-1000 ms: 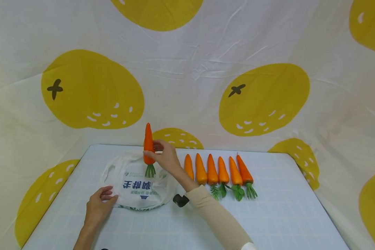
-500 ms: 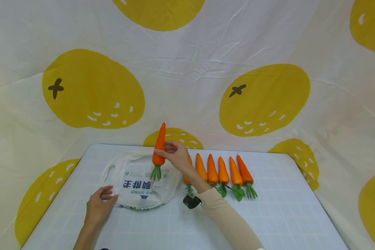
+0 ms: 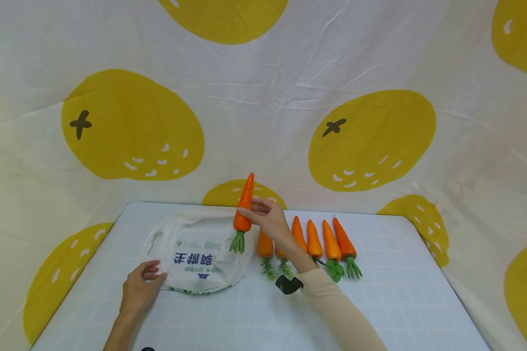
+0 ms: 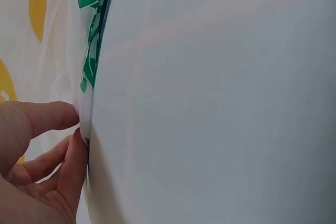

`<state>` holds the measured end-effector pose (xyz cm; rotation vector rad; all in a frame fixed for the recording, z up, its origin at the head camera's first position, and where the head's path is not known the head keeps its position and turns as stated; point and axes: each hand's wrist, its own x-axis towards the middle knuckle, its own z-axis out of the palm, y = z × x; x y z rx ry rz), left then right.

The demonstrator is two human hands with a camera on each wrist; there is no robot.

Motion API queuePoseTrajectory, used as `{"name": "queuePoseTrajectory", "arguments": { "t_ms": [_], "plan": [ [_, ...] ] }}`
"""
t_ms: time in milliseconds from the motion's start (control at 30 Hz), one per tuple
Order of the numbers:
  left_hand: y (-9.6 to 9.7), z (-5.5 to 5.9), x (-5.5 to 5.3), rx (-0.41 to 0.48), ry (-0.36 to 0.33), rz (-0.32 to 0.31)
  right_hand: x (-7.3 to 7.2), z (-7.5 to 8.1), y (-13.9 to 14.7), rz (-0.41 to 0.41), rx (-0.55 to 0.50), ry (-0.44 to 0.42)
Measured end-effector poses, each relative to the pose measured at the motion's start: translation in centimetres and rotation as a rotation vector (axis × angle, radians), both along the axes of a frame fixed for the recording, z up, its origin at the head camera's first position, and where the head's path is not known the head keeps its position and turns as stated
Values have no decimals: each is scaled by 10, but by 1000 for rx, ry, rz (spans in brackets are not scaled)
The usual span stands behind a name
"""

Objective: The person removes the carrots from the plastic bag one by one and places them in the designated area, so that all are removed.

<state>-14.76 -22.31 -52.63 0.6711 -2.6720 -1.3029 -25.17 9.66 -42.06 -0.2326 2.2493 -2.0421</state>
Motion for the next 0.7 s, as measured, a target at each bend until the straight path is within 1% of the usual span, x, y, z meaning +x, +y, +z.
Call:
{"name": "queuePoseTrajectory", "arguments": {
  "t_ms": [167, 267, 433, 700],
  "plan": [
    [-2, 1, 2, -10, 17, -21, 1, -1, 14, -14, 32, 7],
    [-2, 1, 2, -5, 17, -14, 2, -4, 22, -14, 32, 16],
    [-1, 1, 0, 9, 1, 3, 4, -4, 38, -13, 10, 7],
    [-1, 1, -1, 9, -9, 3, 9, -5, 68, -51, 57, -1]
  ]
}}
